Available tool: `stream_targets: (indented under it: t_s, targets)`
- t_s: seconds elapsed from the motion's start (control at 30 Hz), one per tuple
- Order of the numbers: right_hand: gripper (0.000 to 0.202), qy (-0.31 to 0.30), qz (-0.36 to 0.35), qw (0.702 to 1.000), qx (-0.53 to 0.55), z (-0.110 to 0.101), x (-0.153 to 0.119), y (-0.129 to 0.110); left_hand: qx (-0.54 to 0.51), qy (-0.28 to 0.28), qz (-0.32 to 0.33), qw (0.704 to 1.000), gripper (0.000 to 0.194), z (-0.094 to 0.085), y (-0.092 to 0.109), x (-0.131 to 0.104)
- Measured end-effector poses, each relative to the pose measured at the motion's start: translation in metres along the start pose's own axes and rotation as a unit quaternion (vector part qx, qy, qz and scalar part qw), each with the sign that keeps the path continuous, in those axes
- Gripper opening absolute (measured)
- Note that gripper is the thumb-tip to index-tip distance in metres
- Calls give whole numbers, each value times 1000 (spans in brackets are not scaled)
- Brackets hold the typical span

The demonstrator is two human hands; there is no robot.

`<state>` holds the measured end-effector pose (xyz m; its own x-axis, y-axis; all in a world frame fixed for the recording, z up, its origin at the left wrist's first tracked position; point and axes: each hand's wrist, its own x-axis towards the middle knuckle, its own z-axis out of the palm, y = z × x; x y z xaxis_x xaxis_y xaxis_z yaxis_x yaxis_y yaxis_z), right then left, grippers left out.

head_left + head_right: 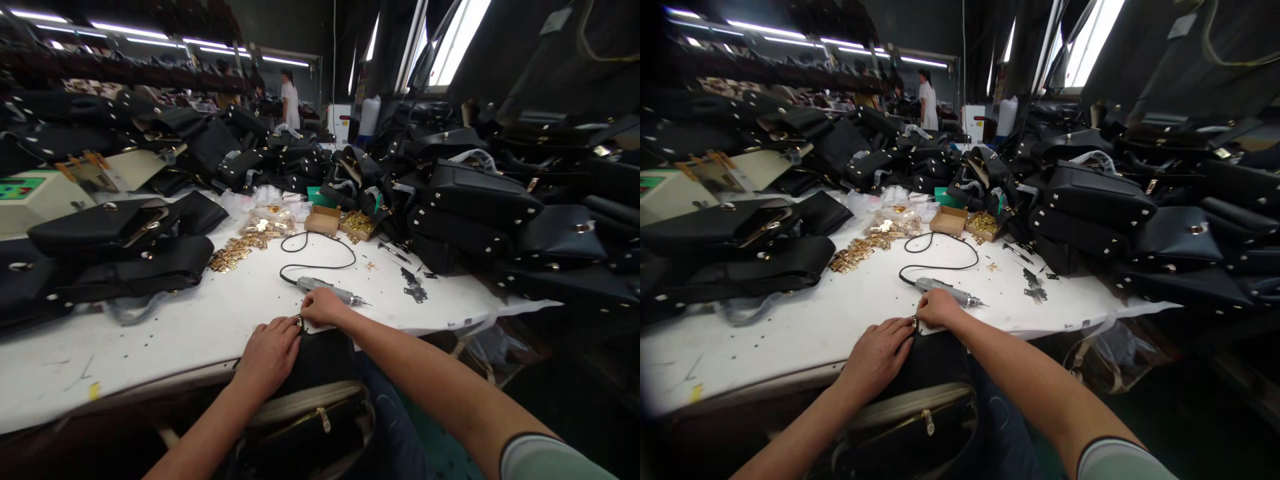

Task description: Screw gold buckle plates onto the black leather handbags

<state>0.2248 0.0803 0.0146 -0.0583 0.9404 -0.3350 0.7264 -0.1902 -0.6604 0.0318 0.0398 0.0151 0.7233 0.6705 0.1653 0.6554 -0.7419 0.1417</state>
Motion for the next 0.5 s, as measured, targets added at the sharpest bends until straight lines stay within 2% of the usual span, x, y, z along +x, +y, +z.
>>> stream_targets:
  t_s: [0.13, 0.3, 0.4, 0.5]
  targets:
    - [9, -1, 18, 1000, -24, 3, 5, -4, -4, -9, -7, 1000, 25, -3, 2, 2]
    - [15, 66, 21, 995, -68, 6, -5, -16, -2, -11, -14, 1000, 25, -6, 3, 4]
    - [15, 86, -21, 995, -48, 5, -16, -13, 1, 22, -8, 1000, 28, 3, -2, 1]
    - [19, 113, -82, 990, 28, -4, -25, -2, 7, 61, 7, 998, 30, 17, -12, -2]
